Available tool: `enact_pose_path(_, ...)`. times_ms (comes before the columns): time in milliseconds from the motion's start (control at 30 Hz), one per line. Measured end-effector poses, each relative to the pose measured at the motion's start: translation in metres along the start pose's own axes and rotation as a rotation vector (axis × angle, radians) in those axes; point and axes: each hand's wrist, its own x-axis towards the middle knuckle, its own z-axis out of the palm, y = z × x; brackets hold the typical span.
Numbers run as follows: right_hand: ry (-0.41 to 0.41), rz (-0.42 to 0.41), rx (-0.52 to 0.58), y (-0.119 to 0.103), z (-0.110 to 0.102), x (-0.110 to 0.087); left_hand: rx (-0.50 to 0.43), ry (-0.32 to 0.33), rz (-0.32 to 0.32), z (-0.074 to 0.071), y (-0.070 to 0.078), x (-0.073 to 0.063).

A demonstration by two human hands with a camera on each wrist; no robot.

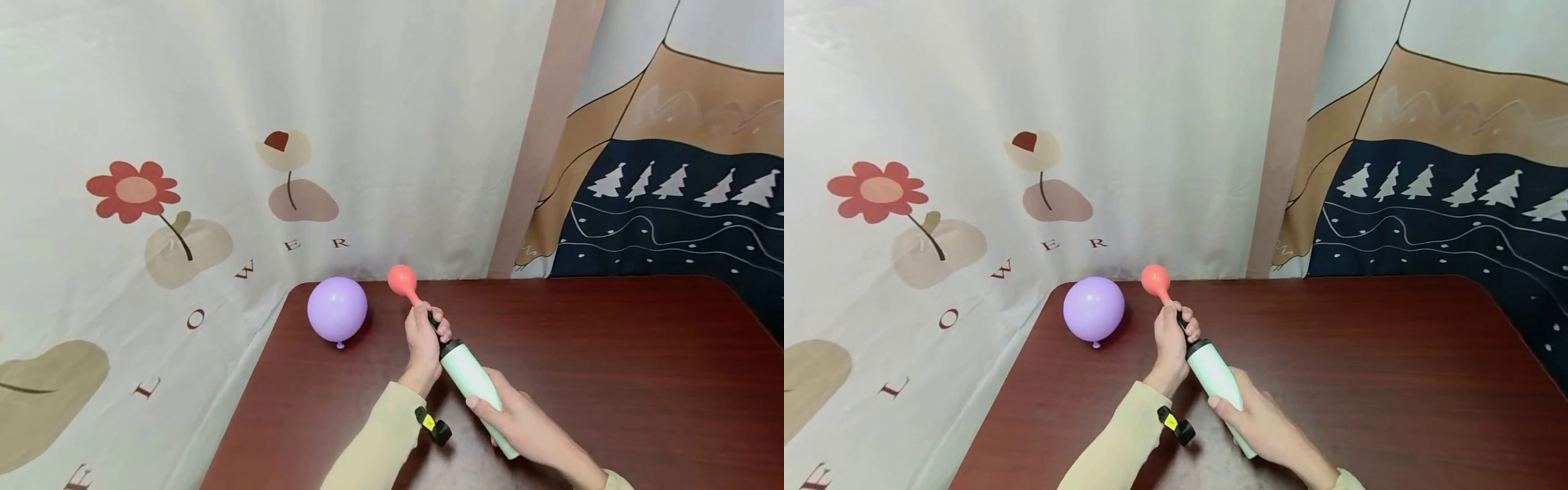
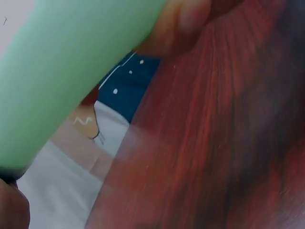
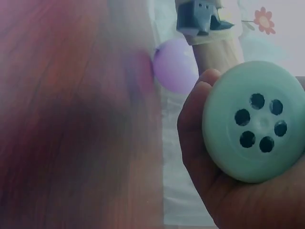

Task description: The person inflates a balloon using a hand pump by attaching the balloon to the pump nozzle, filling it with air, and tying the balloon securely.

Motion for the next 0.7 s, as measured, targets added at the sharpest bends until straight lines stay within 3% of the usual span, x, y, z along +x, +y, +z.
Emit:
enact_pose_path(167,-0.057,0.102,-0.038,0.007,-0.003,-0.015,-0.034,0.055,0.042,-0.02,0.016,0.027)
enact_pose_path(333,-0.072,0.111,-0.119,0.018,-0.009,-0.031,-0.048,0.109,0.11,-0.036,0.032,0.042)
enact_pose_path(467,-0.029,0.067,-0.151,0.021,-0.007,-0.029,-0.051,0.068,0.115,-0.03,0.033,0.037)
enact_pose_path(700,0.046,0.024,-0.137,0.018,0.0,-0.01,-0.093,-0.02,0.073,-0.01,0.015,0.017)
